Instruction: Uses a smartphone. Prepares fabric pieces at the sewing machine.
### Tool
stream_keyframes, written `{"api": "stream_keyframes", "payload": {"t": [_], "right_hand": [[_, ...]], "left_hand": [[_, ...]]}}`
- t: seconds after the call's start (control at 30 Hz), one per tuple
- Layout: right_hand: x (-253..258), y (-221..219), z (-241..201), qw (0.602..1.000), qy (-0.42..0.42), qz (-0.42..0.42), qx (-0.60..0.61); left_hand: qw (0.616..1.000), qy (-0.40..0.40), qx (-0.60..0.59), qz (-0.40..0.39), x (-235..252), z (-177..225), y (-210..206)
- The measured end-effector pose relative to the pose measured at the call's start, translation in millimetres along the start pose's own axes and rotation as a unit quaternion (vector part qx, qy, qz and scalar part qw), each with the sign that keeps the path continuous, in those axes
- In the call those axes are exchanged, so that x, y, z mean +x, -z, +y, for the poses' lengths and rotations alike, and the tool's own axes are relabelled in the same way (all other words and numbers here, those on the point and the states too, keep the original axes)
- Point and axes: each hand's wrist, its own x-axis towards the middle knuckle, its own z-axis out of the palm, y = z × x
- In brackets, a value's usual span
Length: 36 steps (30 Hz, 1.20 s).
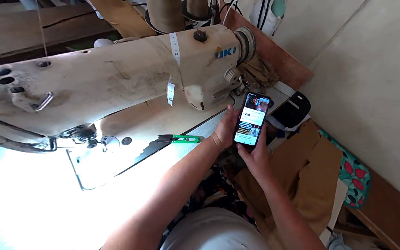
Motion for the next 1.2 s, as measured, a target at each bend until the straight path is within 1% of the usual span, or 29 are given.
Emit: {"api": "stream_keyframes", "payload": {"t": [0.27, 0.47, 0.6, 0.77, 0.97, 1.2], "right_hand": [[0.4, 2.2, -2.5, 1.0, -0.012, -0.011, 0.003], [1.2, 1.2, -0.7, 1.0, -0.004, -0.008, 0.008], [0.9, 2.1, -0.8, 1.0, -0.001, -0.01, 0.013], [-0.7, 2.5, -0.4, 1.0, -0.003, -0.009, 0.015], [-1.3, 4.3, -0.7, 0.999, 0.003, -0.015, 0.043], [-1.0, 4.4, -0.8, 0.998, -0.007, -0.018, 0.052]], "left_hand": [[1.0, 0.002, -0.013, 0.002, 0.6, -0.1, -0.5], [1.0, 0.0, -0.012, 0.007, -0.2, 0.9, -1.5], [1.0, -0.002, -0.022, -0.006, 1.8, -1.1, 1.1], [1.0, 0.016, 0.003, 0.014, 1.3, -1.8, 0.2], [1.0, 0.018, 0.021, 0.013, 2.0, -3.3, 1.3], [1.0, 0.023, 0.003, 0.011, 1.6, -1.6, 0.3]]}}
